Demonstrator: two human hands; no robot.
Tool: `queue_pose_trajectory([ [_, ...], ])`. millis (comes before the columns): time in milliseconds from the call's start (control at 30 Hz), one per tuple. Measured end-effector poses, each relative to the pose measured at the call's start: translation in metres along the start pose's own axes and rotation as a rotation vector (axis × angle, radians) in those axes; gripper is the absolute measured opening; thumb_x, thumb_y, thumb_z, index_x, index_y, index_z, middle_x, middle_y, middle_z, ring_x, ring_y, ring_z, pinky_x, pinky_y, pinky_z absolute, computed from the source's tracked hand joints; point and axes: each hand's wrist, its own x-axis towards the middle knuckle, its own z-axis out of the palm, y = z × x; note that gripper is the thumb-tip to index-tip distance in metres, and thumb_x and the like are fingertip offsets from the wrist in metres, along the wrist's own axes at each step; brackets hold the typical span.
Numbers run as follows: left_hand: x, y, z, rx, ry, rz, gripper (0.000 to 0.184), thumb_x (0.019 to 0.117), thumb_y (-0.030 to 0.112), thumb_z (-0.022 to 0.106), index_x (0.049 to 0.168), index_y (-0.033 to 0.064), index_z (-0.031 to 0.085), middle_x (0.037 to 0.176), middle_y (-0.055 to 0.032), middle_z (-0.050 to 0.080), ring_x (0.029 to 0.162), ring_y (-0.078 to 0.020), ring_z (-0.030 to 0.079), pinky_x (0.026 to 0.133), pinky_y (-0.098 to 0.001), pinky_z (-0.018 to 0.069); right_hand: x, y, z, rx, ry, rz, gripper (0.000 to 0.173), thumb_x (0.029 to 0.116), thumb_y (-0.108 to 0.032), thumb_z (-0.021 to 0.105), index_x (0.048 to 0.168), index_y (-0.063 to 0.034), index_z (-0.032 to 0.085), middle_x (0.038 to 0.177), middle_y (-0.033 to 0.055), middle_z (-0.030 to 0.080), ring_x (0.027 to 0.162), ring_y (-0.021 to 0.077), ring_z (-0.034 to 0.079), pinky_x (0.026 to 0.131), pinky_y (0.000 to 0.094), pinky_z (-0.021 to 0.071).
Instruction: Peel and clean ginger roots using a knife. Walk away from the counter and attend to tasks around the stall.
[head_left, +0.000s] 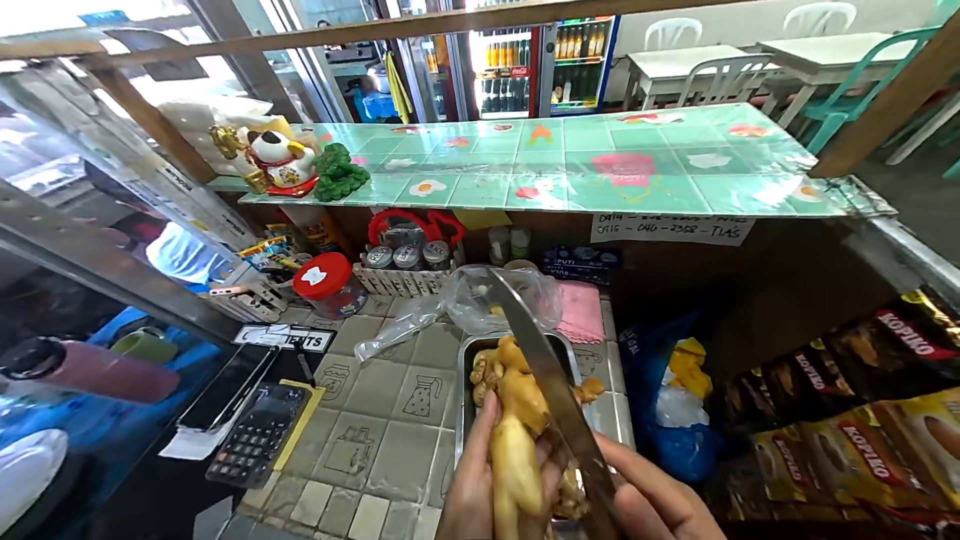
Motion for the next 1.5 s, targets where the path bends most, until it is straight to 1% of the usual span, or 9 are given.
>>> queue_pose_trajectory([
  [100,0.005,0.008,-0.010,-0.093,-0.102,-0.040,0.059,0.1109,0.043,0.021,0.136,0.0004,0.053,0.134,-0.0220,0.063,0.128,-0.0325,0.061,0.102,-0.0444,0.0537,-0.003,0.001,-0.010,-0.261,-0.099,-0.046,0.054,0.1084,-0.037,0.048,0.150,-0.0027,0.050,0.118,0.0100,0.070,0.074,0.0012,0.057,0.067,0.0210,0.0509],
  [200,0.011,0.013,-0.012,-0.034,-0.138,-0.039,0.057,0.1106,0.041,0.022,0.134,0.0009,0.054,0.135,-0.0185,0.064,0.131,-0.0295,0.059,0.111,-0.0452,0.0475,-0.006,0.000,-0.009,-0.483,-0.197,-0.040,0.061,0.1047,-0.041,0.055,0.154,-0.0052,0.046,0.140,0.0151,0.063,0.107,0.0162,0.070,0.095,0.0387,0.0567],
  [400,0.010,0.012,-0.009,0.004,-0.147,-0.046,0.057,0.1103,0.040,0.020,0.134,0.0009,0.054,0.131,-0.0181,0.066,0.126,-0.0281,0.063,0.109,-0.0436,0.0495,-0.004,0.001,-0.005,-0.623,-0.195,-0.113,0.066,0.0995,-0.046,0.062,0.152,-0.0078,0.050,0.118,0.0149,0.073,0.083,0.0187,0.071,0.073,0.0413,0.0584],
  [500,0.009,0.011,-0.010,-0.010,-0.119,-0.048,0.058,0.1102,0.042,0.022,0.134,-0.0004,0.053,0.134,-0.0183,0.064,0.129,-0.0282,0.060,0.111,-0.0425,0.0476,-0.003,0.002,-0.003,-0.666,-0.191,-0.165,0.062,0.1008,-0.043,0.062,0.150,-0.0072,0.052,0.125,0.0136,0.071,0.094,0.0192,0.073,0.081,0.0407,0.0600],
  [833,0.004,0.007,-0.010,0.094,-0.070,-0.046,0.058,0.1104,0.042,0.021,0.142,-0.0004,0.045,0.143,-0.0172,0.057,0.136,-0.0245,0.053,0.114,-0.0383,0.0442,-0.007,0.004,0.003,-0.713,-0.133,-0.150,0.057,0.1011,-0.043,0.062,0.149,-0.0125,0.055,0.123,0.0109,0.073,0.089,0.0205,0.074,0.075,0.0428,0.0602],
  [933,0.000,0.005,-0.009,0.043,-0.092,-0.046,0.049,0.1110,0.037,0.027,0.133,0.0028,0.054,0.134,-0.0151,0.064,0.130,-0.0225,0.059,0.107,-0.0384,0.0502,-0.005,0.002,0.002,-0.669,-0.109,-0.131,0.055,0.1013,-0.041,0.062,0.147,-0.0106,0.056,0.124,0.0121,0.072,0.090,0.0200,0.073,0.076,0.0426,0.0598],
  [1067,0.000,0.004,-0.006,0.084,-0.092,-0.041,0.050,0.1105,0.037,0.024,0.129,0.0043,0.058,0.125,-0.0127,0.069,0.120,-0.0192,0.065,0.101,-0.0358,0.0541,-0.003,-0.002,-0.002,-0.544,-0.167,-0.079,0.065,0.1008,-0.042,0.062,0.152,-0.0057,0.047,0.086,0.0133,0.066,0.061,0.0178,0.055,0.056,0.0369,0.0493],
  [1200,-0.002,0.006,-0.002,0.135,-0.076,-0.036,0.051,0.1109,0.037,0.023,0.134,0.0019,0.051,0.132,-0.0152,0.065,0.127,-0.0222,0.061,0.108,-0.0377,0.0493,-0.005,-0.005,-0.005,-0.590,-0.176,-0.075,0.066,0.0989,-0.046,0.064,0.152,-0.0091,0.049,0.077,0.0101,0.063,0.056,0.0187,0.052,0.051,0.0389,0.0459],
  [1500,-0.006,0.000,-0.006,0.077,-0.087,-0.002,0.041,0.1111,0.031,0.031,0.124,0.0059,0.060,0.122,-0.0114,0.070,0.117,-0.0182,0.067,0.099,-0.0352,0.0554,-0.003,0.003,0.000,-0.621,-0.090,-0.135,0.053,0.1011,-0.040,0.062,0.142,-0.0066,0.057,0.103,0.0165,0.072,0.077,0.0222,0.069,0.067,0.0434,0.0572],
])
